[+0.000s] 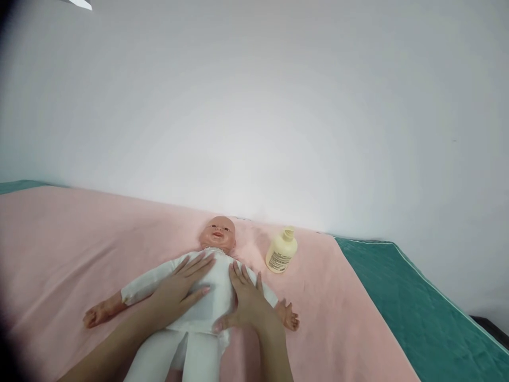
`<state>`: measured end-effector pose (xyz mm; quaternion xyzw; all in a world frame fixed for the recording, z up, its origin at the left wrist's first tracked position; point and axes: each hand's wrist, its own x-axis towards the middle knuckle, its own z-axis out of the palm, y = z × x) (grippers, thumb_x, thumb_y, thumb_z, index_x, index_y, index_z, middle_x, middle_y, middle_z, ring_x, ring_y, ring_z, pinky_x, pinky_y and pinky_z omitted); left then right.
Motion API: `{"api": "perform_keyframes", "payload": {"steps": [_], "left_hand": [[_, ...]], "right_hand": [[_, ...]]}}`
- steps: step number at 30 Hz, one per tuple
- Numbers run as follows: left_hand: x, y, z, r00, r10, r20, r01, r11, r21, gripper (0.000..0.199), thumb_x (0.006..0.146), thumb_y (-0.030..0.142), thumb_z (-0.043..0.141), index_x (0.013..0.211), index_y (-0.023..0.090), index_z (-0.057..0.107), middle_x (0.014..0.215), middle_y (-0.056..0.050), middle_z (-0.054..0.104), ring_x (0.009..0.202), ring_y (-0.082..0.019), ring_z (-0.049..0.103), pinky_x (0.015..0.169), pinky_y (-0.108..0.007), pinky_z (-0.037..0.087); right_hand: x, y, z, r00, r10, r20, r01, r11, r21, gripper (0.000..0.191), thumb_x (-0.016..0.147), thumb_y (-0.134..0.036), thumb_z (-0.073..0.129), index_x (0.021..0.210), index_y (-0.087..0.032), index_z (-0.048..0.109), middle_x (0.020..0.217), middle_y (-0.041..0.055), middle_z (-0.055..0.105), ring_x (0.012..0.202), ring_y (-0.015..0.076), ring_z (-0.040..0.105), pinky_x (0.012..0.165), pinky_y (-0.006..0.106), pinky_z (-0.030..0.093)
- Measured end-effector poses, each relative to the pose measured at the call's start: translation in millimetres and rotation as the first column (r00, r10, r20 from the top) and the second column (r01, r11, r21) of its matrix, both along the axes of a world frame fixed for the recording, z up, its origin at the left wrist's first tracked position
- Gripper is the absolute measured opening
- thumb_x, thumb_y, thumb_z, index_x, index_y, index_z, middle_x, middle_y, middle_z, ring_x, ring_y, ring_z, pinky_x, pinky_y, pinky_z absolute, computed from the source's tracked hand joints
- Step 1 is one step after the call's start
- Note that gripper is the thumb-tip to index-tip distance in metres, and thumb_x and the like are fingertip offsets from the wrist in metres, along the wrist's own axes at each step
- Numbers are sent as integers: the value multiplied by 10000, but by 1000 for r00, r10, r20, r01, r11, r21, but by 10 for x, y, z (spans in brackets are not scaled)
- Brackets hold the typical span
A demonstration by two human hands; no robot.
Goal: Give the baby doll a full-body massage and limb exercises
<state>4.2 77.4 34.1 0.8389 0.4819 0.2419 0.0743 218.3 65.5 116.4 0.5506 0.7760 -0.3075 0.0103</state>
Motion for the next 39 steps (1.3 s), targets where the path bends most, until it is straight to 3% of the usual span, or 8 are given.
{"api": "perform_keyframes", "payload": {"steps": [6,11,14,18,24,30,35,39], "left_hand": [[-81,92,-122,914,400,-60,-398,916,52,496,983,280,223,1371,130,493,1401,-101,511,1347,-250,415,1151,-518,202],[-178,141,-163,884,450,-128,-436,891,126,474,980,229,228,1312,140,555,1338,-96,575,1314,-253,458,1151,-526,163],[-239,185,-243,879,442,-178,-420,895,151,502,925,100,242,1336,121,530,1351,-116,561,1306,-232,470,1152,-502,175],[-303,247,-340,877,425,-222,-404,904,138,573,840,20,276,1363,94,498,1355,-126,555,1307,-227,469,1142,-487,221],[-328,262,-331,905,349,-242,-336,937,95,522,852,111,347,1341,122,529,1398,-100,517,1334,-266,430,1132,-528,231],[-324,219,-293,914,363,-183,-359,932,58,538,864,62,278,1334,123,532,1376,-86,545,1328,-245,438,1145,-518,202],[-310,248,-323,931,361,-56,-355,931,89,525,881,64,268,1327,143,533,1345,-83,574,1329,-237,438,1155,-531,171],[-229,181,-132,969,233,76,-237,971,40,462,941,170,270,1325,171,527,1355,-72,566,1323,-219,447,1143,-502,251]], "right_hand": [[16,62,-60,999,28,20,-27,999,-18,1195,653,-607,714,1511,-159,12,1565,71,-25,1453,275,-82,1155,500,-111],[-51,-45,43,985,104,-139,-95,993,66,946,801,-594,616,1507,-224,105,1574,41,79,1462,250,12,1181,507,-40],[-227,-192,86,880,312,-357,-280,950,139,680,872,-563,561,1458,-327,308,1543,-20,245,1454,240,126,1204,449,1],[-454,-283,-53,768,454,-452,-429,888,165,649,813,-596,610,1393,-358,439,1461,-38,417,1415,276,265,1211,409,26],[-437,-36,-294,853,376,-361,-316,924,214,556,948,-529,436,1455,-331,325,1547,-34,252,1464,221,99,1193,490,-30],[-299,125,-421,959,198,-204,-150,962,228,757,936,-589,376,1520,-232,54,1583,7,-29,1466,197,-57,1184,495,-35],[-170,137,-412,987,102,-121,-86,988,132,915,893,-635,401,1512,-119,-32,1578,56,-54,1464,188,-82,1184,470,-55],[-79,122,-328,995,72,-71,-68,996,61,1014,832,-653,487,1510,-107,-34,1576,66,-60,1463,201,-90,1177,460,-91]]}}
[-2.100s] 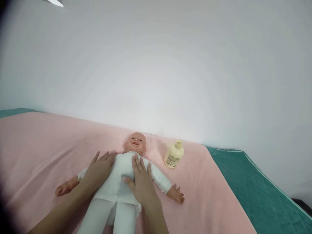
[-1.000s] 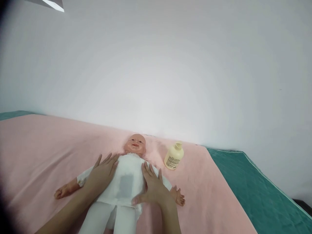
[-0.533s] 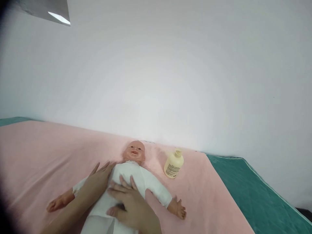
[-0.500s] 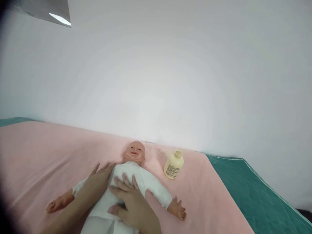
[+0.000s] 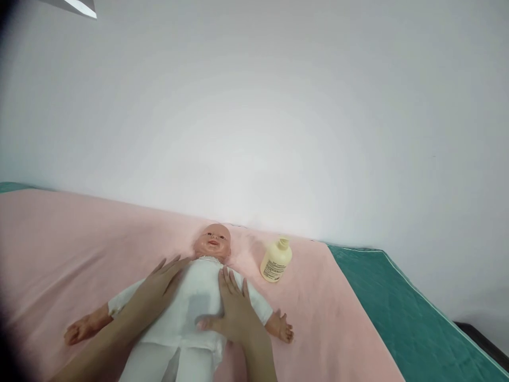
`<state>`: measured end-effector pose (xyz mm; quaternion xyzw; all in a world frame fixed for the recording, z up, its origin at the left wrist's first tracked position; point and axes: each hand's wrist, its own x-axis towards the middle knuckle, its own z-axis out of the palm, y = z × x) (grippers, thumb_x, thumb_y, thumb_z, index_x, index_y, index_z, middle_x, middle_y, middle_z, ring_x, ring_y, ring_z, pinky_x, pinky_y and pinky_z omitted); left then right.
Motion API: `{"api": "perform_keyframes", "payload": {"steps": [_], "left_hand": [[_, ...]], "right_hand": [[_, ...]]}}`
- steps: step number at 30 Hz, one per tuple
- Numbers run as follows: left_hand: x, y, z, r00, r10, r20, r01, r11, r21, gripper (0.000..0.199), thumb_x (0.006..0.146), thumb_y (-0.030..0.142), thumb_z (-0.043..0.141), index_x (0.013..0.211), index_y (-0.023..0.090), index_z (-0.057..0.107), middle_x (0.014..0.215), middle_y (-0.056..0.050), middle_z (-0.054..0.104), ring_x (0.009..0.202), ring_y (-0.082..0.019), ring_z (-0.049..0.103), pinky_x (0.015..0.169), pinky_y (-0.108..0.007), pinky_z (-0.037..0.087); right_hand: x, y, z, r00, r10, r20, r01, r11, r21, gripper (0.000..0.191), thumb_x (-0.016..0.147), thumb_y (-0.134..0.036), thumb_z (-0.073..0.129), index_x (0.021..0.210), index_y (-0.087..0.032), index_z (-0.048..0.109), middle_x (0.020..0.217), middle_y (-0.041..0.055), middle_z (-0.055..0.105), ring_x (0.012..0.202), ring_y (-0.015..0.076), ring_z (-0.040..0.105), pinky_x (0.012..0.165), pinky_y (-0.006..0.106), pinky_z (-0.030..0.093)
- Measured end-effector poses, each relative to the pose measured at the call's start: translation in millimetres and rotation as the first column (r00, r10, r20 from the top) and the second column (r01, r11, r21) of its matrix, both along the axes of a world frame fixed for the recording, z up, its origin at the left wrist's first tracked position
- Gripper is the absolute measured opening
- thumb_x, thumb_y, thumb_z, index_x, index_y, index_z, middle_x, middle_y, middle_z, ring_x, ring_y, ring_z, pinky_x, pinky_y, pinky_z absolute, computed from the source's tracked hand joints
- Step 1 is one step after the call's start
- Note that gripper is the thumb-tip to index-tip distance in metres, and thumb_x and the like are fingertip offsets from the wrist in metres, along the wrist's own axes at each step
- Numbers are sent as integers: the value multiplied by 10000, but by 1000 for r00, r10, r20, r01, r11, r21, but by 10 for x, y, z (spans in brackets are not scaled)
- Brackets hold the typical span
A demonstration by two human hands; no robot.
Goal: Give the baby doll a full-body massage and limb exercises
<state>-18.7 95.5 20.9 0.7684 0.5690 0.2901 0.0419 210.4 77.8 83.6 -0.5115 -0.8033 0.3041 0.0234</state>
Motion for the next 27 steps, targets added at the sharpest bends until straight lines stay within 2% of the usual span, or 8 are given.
{"api": "perform_keyframes", "payload": {"steps": [3,6,8,11,15,20,24,27], "left_hand": [[110,-199,294,967,-248,53,251,966,-67,427,966,258,314,1325,184,532,1352,-67,569,1274,-191,503,1145,-439,286],[226,-444,567,837,-545,53,545,821,-169,362,954,292,424,1274,280,591,1330,-9,591,1248,-169,529,1156,-374,282],[282,-544,662,770,-633,87,634,742,-217,320,941,299,474,1217,341,631,1297,35,615,1237,-169,541,1166,-348,268],[306,-528,640,729,-677,98,676,691,-258,336,929,389,497,1245,375,609,1341,46,578,1319,-204,456,1191,-393,205],[259,-337,409,809,-587,27,573,779,-255,464,956,472,405,1400,343,443,1487,17,406,1423,-223,273,1179,-522,140],[184,-178,103,935,-342,-90,333,938,-97,610,978,463,322,1510,188,205,1552,-62,255,1446,-207,207,1172,-467,183],[136,-115,-25,979,-140,-147,137,990,-28,566,985,433,276,1495,186,272,1524,-74,325,1409,-224,307,1145,-470,247],[71,-68,-61,984,45,-170,-38,998,40,482,987,327,260,1427,226,427,1429,-76,483,1336,-243,430,1140,-524,216]], "right_hand": [[58,-12,69,1000,10,28,-9,999,-48,1105,772,-651,572,1506,-109,-50,1575,76,-63,1462,217,-89,1174,448,-98],[99,-17,127,999,15,51,-11,996,-88,1243,667,-644,690,1501,-115,-65,1575,80,-51,1461,241,-86,1173,444,-92],[113,-17,155,997,23,77,-15,995,-97,1309,608,-634,743,1500,-117,-64,1577,82,-44,1461,243,-86,1172,432,-97],[120,-19,193,994,36,107,-24,993,-114,1321,602,-630,748,1496,-123,-80,1579,89,-51,1459,244,-100,1167,424,-104],[140,-41,241,994,6,109,10,988,-152,1294,609,-638,739,1502,-194,-86,1579,58,-83,1449,294,-121,1165,484,-68],[149,-52,239,997,-4,79,14,992,-123,1256,628,-630,730,1504,-197,-58,1581,53,-63,1450,290,-107,1171,490,-59],[-4,-144,221,999,-16,32,17,999,-37,1158,732,-607,670,1497,-113,-45,1574,100,-41,1463,241,-60,1190,444,-33],[-188,-308,202,992,96,-83,-96,995,7,962,835,-609,560,1514,-186,25,1578,40,3,1467,241,2,1202,421,7]]}}
